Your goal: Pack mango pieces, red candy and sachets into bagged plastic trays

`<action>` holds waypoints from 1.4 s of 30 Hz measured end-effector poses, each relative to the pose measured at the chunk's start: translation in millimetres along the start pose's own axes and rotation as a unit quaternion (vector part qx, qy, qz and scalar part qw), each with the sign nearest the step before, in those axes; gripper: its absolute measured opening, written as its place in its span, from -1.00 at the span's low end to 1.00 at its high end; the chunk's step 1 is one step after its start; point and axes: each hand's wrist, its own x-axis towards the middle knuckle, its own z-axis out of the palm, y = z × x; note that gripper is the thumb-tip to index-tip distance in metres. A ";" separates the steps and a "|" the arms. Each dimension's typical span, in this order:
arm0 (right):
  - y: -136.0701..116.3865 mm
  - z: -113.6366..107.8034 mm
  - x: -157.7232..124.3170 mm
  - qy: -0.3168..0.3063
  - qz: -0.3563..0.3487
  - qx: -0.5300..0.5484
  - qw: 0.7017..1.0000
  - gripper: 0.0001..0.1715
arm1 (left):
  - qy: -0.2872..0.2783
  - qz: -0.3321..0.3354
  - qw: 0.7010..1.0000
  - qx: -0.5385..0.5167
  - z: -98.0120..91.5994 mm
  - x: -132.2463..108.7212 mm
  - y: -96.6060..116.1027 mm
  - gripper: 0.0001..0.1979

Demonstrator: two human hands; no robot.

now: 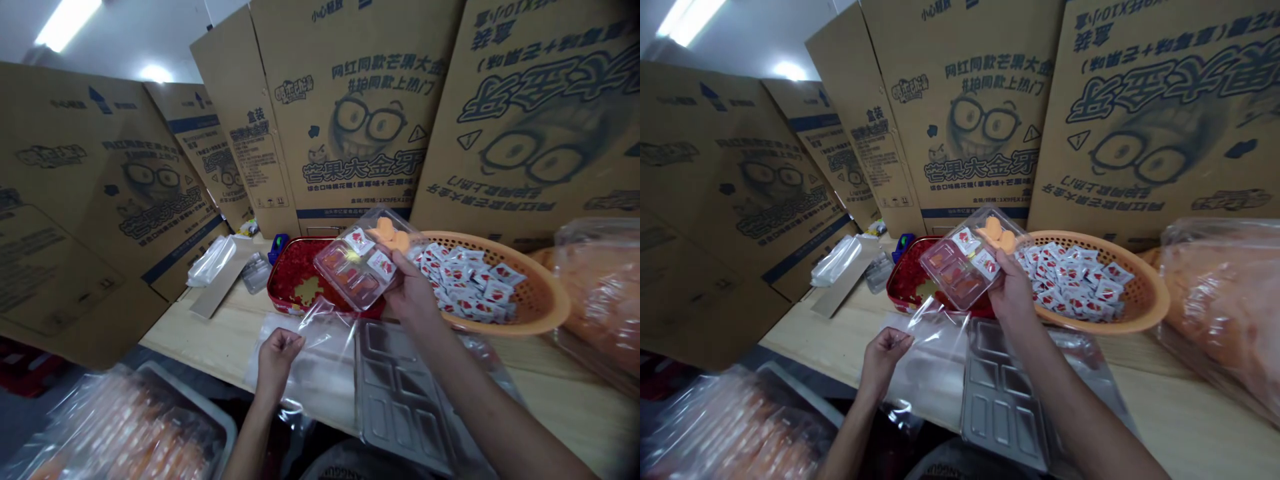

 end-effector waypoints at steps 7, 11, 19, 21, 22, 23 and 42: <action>6.9 15.1 -4.2 -0.008 -0.024 0.022 0.999 -0.87 | 0.011 -0.035 0.996 -0.087 0.9 -1.4 9.7 -0.73; 15.8 21.9 -9.6 -0.028 -0.029 0.030 0.999 -0.85 | -0.001 -0.058 0.991 -0.122 0.7 -2.9 8.0 -0.72; 23.0 14.3 -21.2 -0.014 -0.046 0.027 0.999 -0.66 | 0.031 -0.139 0.951 -0.274 -1.2 -3.6 10.1 -0.68; 23.7 13.3 -22.7 -0.021 -0.032 0.016 0.999 -0.65 | 0.034 -0.146 0.943 -0.296 -0.2 -3.8 9.9 -0.68; 24.6 12.9 -22.9 -0.027 -0.022 0.010 0.999 -0.66 | 0.030 -0.146 0.942 -0.302 1.0 -4.5 9.9 -0.68; 25.8 12.6 -22.8 -0.034 -0.013 0.007 0.999 -0.68 | 0.022 -0.144 0.941 -0.305 2.5 -5.8 10.2 -0.70; 17.3 1.9 -17.9 -0.133 0.106 -0.077 0.982 -0.68 | -0.057 -0.097 0.968 -0.226 0.7 -12.4 36.8 -0.66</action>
